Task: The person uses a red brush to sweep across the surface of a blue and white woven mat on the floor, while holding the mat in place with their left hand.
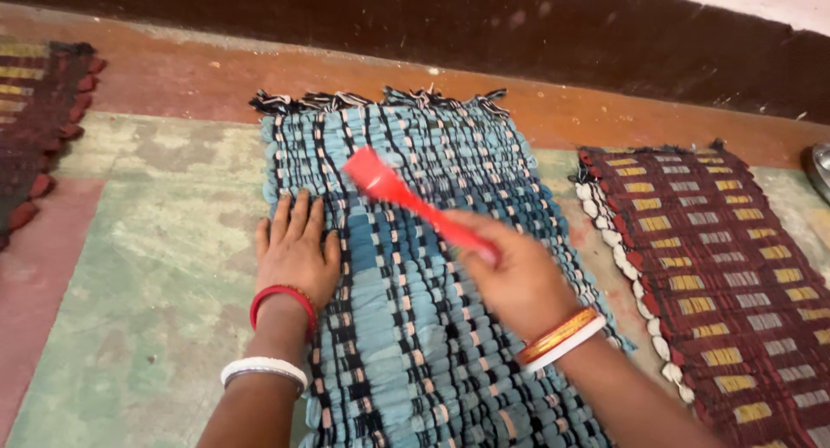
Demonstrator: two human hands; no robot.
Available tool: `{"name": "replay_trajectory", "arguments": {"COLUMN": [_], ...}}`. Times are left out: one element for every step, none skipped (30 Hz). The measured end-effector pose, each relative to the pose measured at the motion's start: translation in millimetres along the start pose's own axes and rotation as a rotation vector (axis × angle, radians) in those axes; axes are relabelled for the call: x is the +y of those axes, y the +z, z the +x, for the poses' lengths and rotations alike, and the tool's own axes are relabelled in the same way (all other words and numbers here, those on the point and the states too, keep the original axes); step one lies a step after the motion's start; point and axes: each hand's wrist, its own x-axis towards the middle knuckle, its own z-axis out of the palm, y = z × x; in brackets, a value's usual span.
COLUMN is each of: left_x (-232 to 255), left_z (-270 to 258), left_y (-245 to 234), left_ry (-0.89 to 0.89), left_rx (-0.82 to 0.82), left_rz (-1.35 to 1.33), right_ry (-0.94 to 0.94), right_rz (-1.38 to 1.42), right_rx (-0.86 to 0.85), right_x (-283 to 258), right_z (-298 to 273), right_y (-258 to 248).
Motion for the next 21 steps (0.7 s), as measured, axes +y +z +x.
{"name": "replay_trajectory", "arguments": {"left_x": [-1, -1, -2, -4, -3, -2, -2, -1, -1, -1, -1, 0, 0, 0, 0, -1, -4, -5, -6, -6, -5], "left_z": [0, 0, 1, 2, 2, 1, 1, 0, 1, 2, 2, 2, 3, 3, 2, -1, -4, -7, -10, -12, -12], "left_y": [1, 3, 3, 4, 5, 6, 5, 5, 3, 2, 1, 0, 0, -1, -2, -4, -6, -7, -8, -9, -9], "left_ry": [-0.001, 0.010, 0.023, 0.023, 0.011, -0.001, -0.002, -0.004, -0.006, -0.006, 0.005, 0.016, 0.016, 0.017, 0.018, 0.017, 0.035, 0.052, 0.049, 0.052, 0.056], "left_rx": [0.009, 0.028, 0.049, 0.059, 0.037, 0.014, 0.022, -0.002, -0.026, -0.018, -0.027, -0.037, -0.033, -0.057, -0.082, -0.081, -0.090, -0.099, -0.095, -0.088, -0.080], "left_rz": [0.002, 0.013, 0.027, 0.032, 0.025, 0.018, 0.020, 0.037, 0.054, 0.055, 0.063, 0.071, 0.068, 0.064, 0.058, 0.054, 0.047, 0.041, 0.040, 0.039, 0.036], "right_ry": [-0.009, 0.095, 0.197, 0.186, 0.202, 0.218, 0.210, 0.223, 0.236, 0.228, 0.295, 0.362, 0.359, 0.437, 0.516, 0.516, 0.437, 0.359, 0.354, 0.380, 0.407], "right_rz": [0.000, -0.113, -0.223, -0.220, -0.299, -0.377, -0.376, -0.426, -0.476, -0.476, -0.486, -0.494, -0.497, -0.578, -0.659, -0.664, -0.594, -0.523, -0.525, -0.561, -0.598], "right_rx": [0.000, -0.017, -0.033, -0.030, -0.041, -0.053, -0.051, -0.032, -0.012, -0.009, -0.003, 0.005, 0.007, 0.005, 0.003, 0.005, 0.021, 0.040, 0.040, 0.042, 0.049], "right_x": [-3, -5, -6, -4, 0, 5, 11, 16, 20, 22, 23, 24, 23, 22, 20, 18, 15, 11, 7, 2, -2], "right_z": [-1, -4, -4, -1, 1, 2, 3, 3, 3, 3, 2, 1, 2, 3, 3, 2, 4, 5, 4, 3, 3], "right_y": [11, 20, 27, 26, 18, 10, 2, -8, -18, -27, -35, -39, -43, -48, -53, -55, -56, -57, -56, -54, -50]}}
